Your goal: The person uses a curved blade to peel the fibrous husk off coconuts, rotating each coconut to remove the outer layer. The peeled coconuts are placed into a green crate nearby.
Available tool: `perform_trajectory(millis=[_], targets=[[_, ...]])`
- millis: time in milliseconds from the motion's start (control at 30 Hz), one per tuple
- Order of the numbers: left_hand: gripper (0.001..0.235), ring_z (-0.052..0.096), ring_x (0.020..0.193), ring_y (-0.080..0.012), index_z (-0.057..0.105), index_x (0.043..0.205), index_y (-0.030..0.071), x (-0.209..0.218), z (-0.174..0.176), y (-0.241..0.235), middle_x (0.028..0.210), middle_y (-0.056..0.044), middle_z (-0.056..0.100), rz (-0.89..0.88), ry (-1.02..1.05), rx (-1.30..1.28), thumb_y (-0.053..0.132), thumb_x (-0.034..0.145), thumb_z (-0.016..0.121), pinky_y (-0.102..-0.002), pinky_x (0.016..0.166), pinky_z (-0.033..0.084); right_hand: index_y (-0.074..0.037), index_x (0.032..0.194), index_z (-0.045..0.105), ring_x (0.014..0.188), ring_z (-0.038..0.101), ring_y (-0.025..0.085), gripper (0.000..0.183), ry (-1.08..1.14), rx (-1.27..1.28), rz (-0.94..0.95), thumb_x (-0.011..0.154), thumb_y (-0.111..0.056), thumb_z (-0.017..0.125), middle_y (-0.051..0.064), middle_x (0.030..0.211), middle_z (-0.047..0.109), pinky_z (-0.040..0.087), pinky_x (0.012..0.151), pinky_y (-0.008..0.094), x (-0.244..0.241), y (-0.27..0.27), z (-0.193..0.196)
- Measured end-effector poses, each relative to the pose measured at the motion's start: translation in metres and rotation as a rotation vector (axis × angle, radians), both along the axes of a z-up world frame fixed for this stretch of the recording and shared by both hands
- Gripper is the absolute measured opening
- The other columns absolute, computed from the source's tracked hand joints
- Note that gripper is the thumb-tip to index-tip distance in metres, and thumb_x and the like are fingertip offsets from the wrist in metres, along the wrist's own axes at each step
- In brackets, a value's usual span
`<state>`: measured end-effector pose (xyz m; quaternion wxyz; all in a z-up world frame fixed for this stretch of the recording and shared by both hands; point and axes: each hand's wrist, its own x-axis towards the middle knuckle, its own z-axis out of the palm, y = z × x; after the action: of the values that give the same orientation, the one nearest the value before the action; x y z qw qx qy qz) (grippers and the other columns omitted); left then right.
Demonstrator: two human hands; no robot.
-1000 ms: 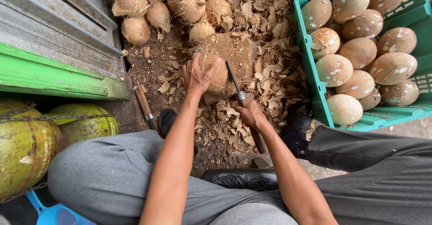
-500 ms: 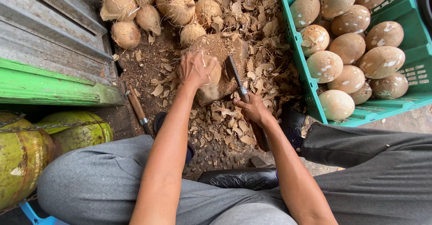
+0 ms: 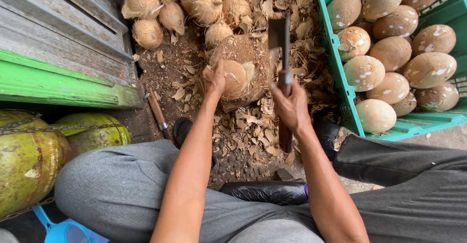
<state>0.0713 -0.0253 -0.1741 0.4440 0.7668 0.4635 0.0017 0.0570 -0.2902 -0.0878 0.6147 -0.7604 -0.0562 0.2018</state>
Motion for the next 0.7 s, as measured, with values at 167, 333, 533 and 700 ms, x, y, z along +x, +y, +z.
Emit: perform_trajectory(millis=[167, 333, 533, 700], targets=[[0.067, 0.038, 0.05, -0.0101, 0.055, 0.089, 0.008, 0.007, -0.012, -0.003, 0.065, -0.001, 0.046, 0.07, -0.092, -0.034, 0.074, 0.08, 0.056, -0.03, 0.041, 0.035, -0.011, 0.075, 0.051, 0.038, 0.047, 0.008, 0.036, -0.218, 0.23, -0.107, 0.107, -0.026, 0.062, -0.002, 0.054, 0.053, 0.042, 0.033, 0.024, -0.002, 0.019, -0.005], [0.053, 0.043, 0.05, -0.0097, 0.056, 0.083, 0.009, 0.009, -0.014, -0.014, 0.069, -0.001, 0.05, -0.026, -0.144, 0.051, 0.062, 0.084, 0.054, -0.031, 0.038, 0.035, -0.019, 0.073, 0.053, 0.038, 0.04, 0.009, 0.027, 0.278, -0.294, 0.139, 0.099, -0.023, 0.059, -0.003, 0.053, 0.051, 0.038, 0.034, 0.029, -0.032, 0.031, -0.029], [0.063, 0.05, 0.051, -0.0127, 0.058, 0.101, 0.007, 0.003, -0.003, -0.012, 0.068, -0.004, 0.057, -0.015, -0.073, 0.031, 0.067, 0.08, 0.06, -0.031, 0.039, 0.036, -0.011, 0.071, 0.049, 0.039, 0.044, 0.009, 0.038, -0.051, 0.338, -0.105, 0.103, -0.025, 0.065, 0.0, 0.054, 0.05, 0.041, 0.036, 0.027, 0.003, 0.006, -0.017], [0.073, 0.057, 0.057, -0.0158, 0.064, 0.116, 0.008, -0.019, 0.006, -0.014, 0.073, -0.004, 0.064, -0.107, -0.159, -0.01, 0.069, 0.077, 0.057, -0.033, 0.045, 0.04, -0.009, 0.096, 0.062, 0.036, 0.04, 0.009, 0.018, 0.228, -0.004, 0.078, 0.096, -0.026, 0.064, -0.001, 0.053, 0.054, 0.035, 0.032, 0.027, -0.017, 0.026, -0.049]])
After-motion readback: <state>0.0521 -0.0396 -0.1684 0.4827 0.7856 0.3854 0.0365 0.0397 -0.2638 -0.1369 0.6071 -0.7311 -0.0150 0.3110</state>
